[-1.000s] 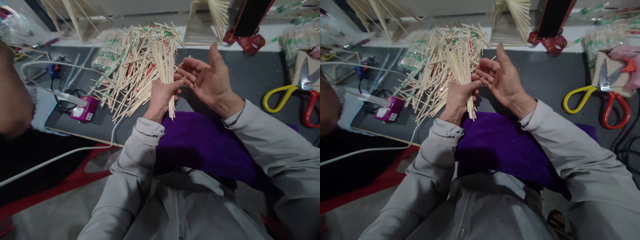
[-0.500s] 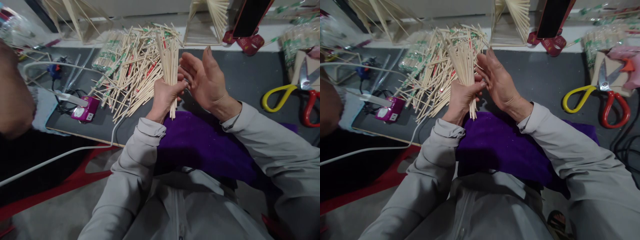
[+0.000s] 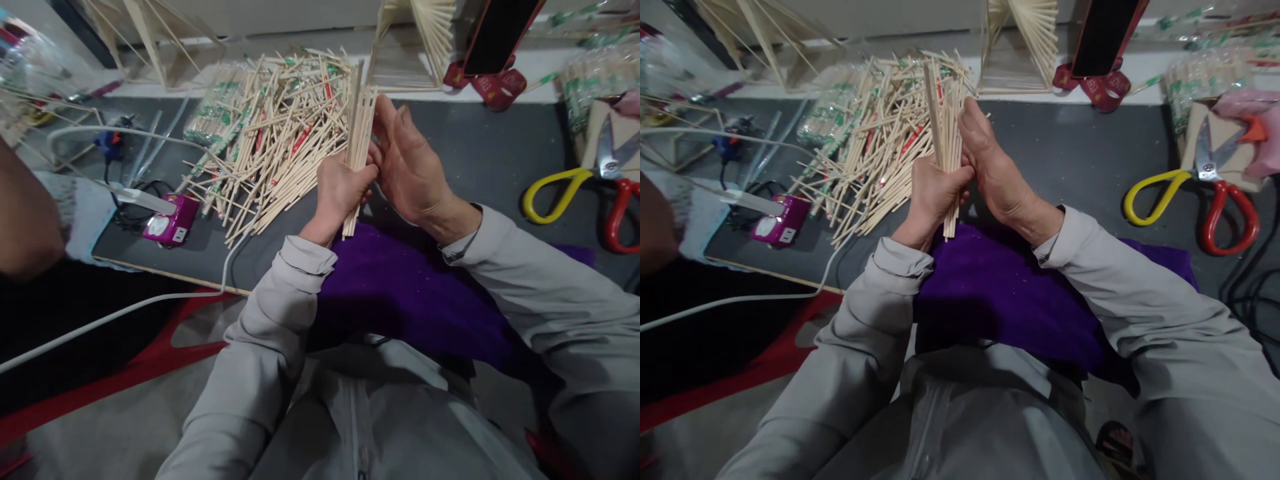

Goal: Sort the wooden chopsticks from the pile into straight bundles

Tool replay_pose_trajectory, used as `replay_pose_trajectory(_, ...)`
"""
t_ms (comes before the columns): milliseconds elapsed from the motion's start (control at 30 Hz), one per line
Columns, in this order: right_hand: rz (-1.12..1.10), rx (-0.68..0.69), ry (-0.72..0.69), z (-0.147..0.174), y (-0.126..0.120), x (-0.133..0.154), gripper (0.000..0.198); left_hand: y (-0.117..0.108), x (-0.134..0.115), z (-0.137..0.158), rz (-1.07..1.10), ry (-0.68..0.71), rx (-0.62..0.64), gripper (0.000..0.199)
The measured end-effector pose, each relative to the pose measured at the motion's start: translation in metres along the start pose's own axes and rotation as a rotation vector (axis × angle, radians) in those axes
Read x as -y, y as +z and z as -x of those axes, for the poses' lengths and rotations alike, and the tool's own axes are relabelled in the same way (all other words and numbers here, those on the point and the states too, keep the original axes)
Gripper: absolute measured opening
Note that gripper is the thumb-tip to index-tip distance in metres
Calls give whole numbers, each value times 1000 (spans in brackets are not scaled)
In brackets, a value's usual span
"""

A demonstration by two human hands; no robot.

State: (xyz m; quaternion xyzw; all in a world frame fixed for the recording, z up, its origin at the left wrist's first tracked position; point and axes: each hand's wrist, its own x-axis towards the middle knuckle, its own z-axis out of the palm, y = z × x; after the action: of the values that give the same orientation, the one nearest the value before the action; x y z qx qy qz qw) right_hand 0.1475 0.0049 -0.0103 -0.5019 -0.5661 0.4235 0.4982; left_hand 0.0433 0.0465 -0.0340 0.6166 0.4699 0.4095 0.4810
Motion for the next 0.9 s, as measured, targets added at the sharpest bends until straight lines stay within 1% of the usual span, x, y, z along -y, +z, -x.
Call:
replay_pose_trajectory(100,-98,-16,44,-6,-8,-5,79,-4,-3,0,78,-62,1,5)
replay_pose_trajectory(133,-126,-16,62,-9,-13,-8,75,-7,-3,0,120,-88,-2,5)
replay_pose_trajectory(200,-160,-72,96,-16,-28,-17,60,-15,-2,-3,218,-135,-13,6)
replay_pose_trajectory(233,-160,-130,113,-21,-38,-23,49,-20,-1,-5,271,-159,-18,6)
replay_pose_trajectory(267,-134,-223,125,-25,-48,-29,39,-24,-1,-7,322,-185,-23,6)
replay_pose_trajectory(300,-85,-304,134,-29,-59,-35,33,-27,-1,-9,368,-211,-24,6)
replay_pose_trajectory(400,76,-567,69,-36,-85,-46,34,-34,-3,-12,472,-293,-16,10)
replay_pose_trajectory(433,131,-618,30,-36,-88,-45,33,-34,-4,-12,497,-319,-6,12)
replay_pose_trajectory(467,183,-633,-7,-35,-88,-43,29,-35,-6,-11,521,-344,7,13)
replay_pose_trajectory(500,231,-627,-46,-33,-85,-39,23,-34,-6,-11,542,-368,23,14)
replay_pose_trajectory(533,264,-568,-83,-29,-79,-34,18,-34,-7,-10,559,-390,40,15)
replay_pose_trajectory(600,307,-435,-196,-22,-62,-23,17,-32,-7,-8,584,-425,66,14)
replay_pose_trajectory(633,338,-349,-260,-18,-52,-18,15,-31,-7,-7,591,-435,76,14)
replay_pose_trajectory(700,424,-233,-351,-12,-35,-12,12,-29,-5,-6,608,-440,91,11)
replay_pose_trajectory(800,554,-149,-370,-7,-20,-13,15,-24,-1,-5,634,-435,99,7)
replay_pose_trajectory(900,697,-110,-377,-5,-15,-19,13,-19,2,-5,641,-444,77,11)
